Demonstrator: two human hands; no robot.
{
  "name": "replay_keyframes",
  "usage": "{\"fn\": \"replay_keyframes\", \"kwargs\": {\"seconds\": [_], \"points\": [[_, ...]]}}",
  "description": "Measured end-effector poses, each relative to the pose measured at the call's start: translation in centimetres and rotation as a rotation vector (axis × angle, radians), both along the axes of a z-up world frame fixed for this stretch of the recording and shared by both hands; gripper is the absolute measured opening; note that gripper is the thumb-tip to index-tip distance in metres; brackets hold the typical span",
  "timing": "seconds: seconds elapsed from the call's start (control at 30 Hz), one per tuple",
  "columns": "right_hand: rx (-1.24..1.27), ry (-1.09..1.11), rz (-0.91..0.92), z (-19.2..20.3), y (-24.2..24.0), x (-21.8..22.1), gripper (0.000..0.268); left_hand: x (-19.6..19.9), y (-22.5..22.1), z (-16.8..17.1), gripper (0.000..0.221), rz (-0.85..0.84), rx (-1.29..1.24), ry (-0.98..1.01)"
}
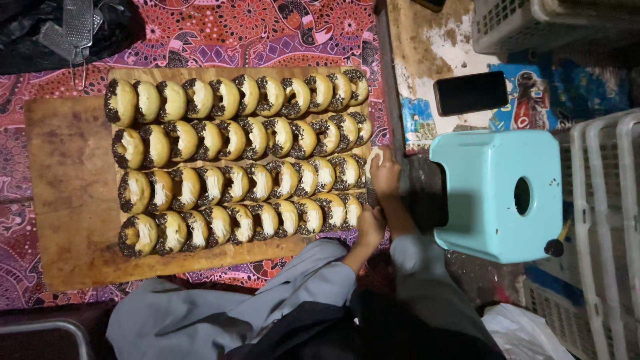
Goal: The person dips donuts into a yellow spread and then into a dark crumb topping, placing them on a wooden board. Later, the person uses a grater to sprinkle white shavings over the arranged donuts.
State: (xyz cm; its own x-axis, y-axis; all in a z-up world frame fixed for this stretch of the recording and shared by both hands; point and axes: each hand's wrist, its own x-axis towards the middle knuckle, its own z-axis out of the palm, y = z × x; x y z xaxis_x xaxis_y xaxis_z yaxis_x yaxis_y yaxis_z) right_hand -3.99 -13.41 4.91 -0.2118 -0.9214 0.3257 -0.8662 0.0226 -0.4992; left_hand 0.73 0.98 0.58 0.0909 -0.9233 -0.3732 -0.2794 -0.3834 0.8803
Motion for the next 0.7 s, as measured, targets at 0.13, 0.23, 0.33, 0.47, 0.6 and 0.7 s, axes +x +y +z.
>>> {"fn": "replay_keyframes", "kwargs": {"seconds": [0.13,0.23,0.33,0.47,0.6,0.7], "points": [[-0.011,-0.051,0.034,0.5,0.3,0.1,0.023,0.4,3.0,0.3,0.028,0.012,-0.023,0.051],[0.1,-0.137,-0.044,1.4,0.9,-0.4,0.026,1.4,6.2,1.0,0.029,0.007,0.008,0.045],[0.25,-0.312,-0.193,1.7,1.9,-1.7,0.028,3.1,8.9,1.7,0.032,-0.01,0.004,0.047],[-0.031,-0.597,-0.112,0.7,3.7,-3.5,0.022,4.5,10.8,2.2,0.036,-0.096,0.036,0.087],[-0.004,-0.821,-0.171,1.1,6.5,-4.4,0.022,5.8,11.2,3.5,0.034,-0.153,0.001,0.057],[0.055,-1.305,-0.145,3.1,9.6,-4.5,0.023,7.7,11.3,5.1,0.033,-0.164,-0.036,0.069]]}}
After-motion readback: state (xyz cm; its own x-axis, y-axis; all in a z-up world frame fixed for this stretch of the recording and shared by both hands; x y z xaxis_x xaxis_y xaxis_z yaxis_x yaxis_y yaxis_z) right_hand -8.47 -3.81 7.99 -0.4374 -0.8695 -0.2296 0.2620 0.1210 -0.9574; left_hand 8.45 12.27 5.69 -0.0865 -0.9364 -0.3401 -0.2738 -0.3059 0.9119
